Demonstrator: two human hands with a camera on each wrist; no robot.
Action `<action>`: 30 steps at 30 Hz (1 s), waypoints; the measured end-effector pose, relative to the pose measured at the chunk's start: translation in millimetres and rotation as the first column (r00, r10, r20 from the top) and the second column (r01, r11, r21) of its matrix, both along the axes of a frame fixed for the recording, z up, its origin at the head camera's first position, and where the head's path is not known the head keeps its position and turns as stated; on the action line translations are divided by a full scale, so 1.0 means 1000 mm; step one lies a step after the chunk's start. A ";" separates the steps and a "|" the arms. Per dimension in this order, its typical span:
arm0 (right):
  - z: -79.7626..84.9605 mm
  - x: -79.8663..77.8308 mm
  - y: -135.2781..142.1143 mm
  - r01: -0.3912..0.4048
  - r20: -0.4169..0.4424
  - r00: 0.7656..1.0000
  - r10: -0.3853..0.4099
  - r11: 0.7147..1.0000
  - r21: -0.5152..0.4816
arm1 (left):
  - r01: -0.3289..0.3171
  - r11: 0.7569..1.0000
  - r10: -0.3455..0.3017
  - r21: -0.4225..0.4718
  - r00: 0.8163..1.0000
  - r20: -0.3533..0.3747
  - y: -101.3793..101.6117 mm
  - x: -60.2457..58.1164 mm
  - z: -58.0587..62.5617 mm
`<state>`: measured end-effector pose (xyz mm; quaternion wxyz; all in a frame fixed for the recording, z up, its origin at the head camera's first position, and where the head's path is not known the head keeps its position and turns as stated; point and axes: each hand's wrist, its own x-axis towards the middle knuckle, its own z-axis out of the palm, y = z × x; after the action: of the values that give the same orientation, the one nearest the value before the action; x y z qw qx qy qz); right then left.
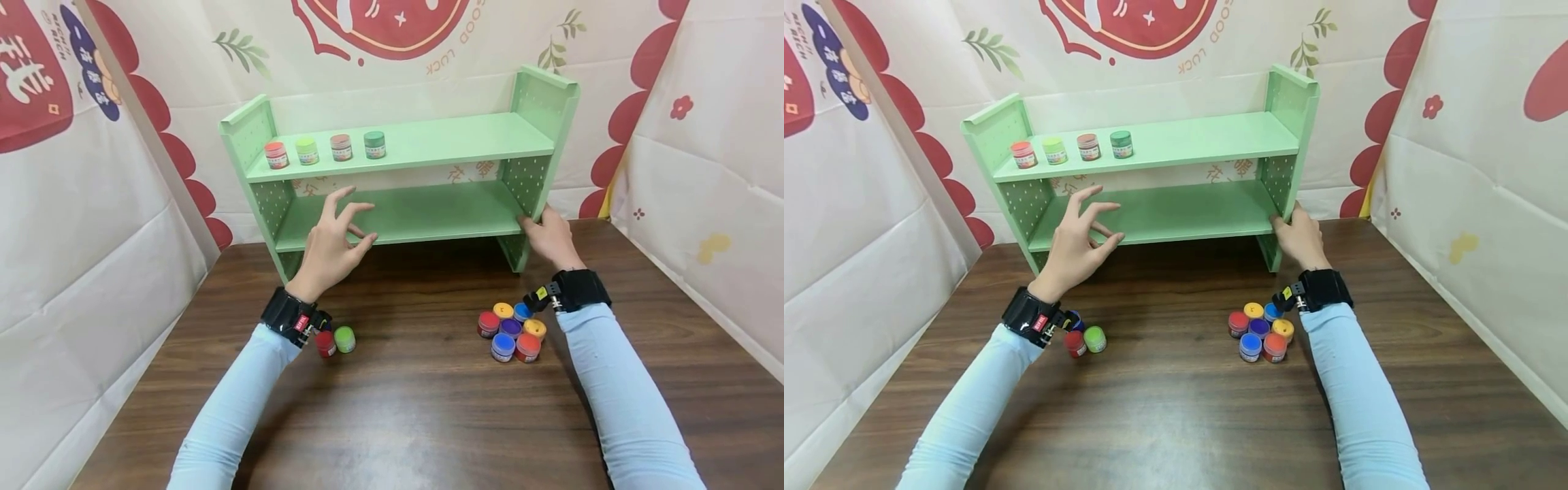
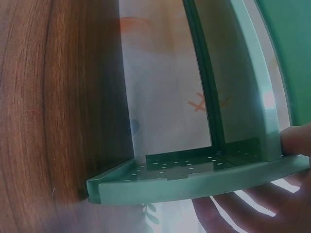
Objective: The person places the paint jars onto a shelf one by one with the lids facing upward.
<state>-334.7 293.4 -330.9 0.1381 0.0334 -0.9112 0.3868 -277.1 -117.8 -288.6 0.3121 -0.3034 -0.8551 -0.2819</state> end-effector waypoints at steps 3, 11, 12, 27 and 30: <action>-0.001 0.000 -0.001 0.001 0.006 1.000 -0.001 1.000 0.002 | -0.005 1.000 0.004 0.019 0.998 0.059 -0.004 0.000 -0.010; 0.000 0.000 -0.002 -0.005 -0.010 1.000 0.005 1.000 -0.002 | 0.026 0.999 -0.022 -0.025 0.984 0.176 -0.015 -0.002 -0.019; 0.000 0.001 -0.002 -0.005 -0.011 1.000 0.005 1.000 -0.004 | 0.034 0.998 -0.024 -0.046 0.980 0.196 -0.016 -0.002 -0.019; 0.001 -0.001 -0.003 -0.010 0.008 1.000 0.010 1.000 -0.015 | 0.274 0.888 0.016 -0.369 0.783 0.621 -0.025 -0.013 -0.035; 0.000 -0.002 -0.002 -0.009 0.012 1.000 0.009 1.000 -0.018 | 0.334 0.869 0.025 -0.365 0.708 0.706 -0.024 -0.012 -0.038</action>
<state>-337.0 291.0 -330.6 0.1313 0.0342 -0.9083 0.3958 -289.4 -142.3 -326.2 -0.1373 -0.3151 -0.9206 -0.1854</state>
